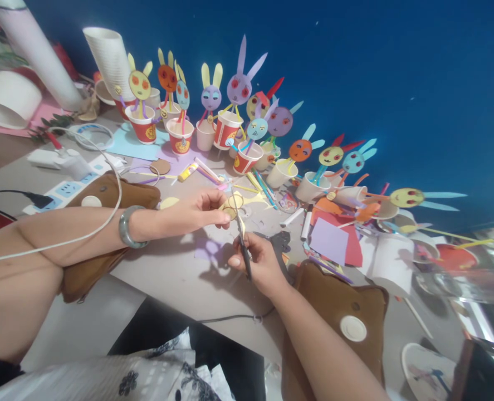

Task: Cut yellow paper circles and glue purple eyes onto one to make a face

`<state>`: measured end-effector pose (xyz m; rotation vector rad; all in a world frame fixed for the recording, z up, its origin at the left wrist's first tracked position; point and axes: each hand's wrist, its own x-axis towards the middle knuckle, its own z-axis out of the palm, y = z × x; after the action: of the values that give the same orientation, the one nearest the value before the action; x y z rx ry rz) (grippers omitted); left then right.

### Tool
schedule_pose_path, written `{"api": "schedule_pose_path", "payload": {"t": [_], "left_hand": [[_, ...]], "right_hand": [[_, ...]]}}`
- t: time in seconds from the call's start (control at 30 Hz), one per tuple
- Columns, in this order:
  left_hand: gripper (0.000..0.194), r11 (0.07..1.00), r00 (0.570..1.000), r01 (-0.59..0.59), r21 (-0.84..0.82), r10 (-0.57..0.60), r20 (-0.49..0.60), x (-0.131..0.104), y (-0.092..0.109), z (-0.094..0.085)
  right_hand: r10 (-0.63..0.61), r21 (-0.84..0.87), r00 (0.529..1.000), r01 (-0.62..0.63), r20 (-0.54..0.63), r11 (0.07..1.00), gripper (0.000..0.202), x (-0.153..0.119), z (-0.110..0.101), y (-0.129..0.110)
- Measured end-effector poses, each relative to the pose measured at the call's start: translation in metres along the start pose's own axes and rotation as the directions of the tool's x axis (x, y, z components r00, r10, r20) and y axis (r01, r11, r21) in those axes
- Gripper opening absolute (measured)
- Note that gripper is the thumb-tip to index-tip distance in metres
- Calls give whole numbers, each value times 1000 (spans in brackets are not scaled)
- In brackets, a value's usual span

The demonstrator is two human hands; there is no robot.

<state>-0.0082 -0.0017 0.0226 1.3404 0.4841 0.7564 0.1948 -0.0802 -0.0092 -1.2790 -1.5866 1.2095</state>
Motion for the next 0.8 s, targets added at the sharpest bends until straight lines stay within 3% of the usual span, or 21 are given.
{"api": "schedule_pose_path", "payload": {"t": [0.8], "left_hand": [[19, 999, 999, -46, -11, 46, -13, 0, 0, 0]], "right_hand": [[4, 64, 1000, -3, -15, 998, 62, -2, -3, 9]]}}
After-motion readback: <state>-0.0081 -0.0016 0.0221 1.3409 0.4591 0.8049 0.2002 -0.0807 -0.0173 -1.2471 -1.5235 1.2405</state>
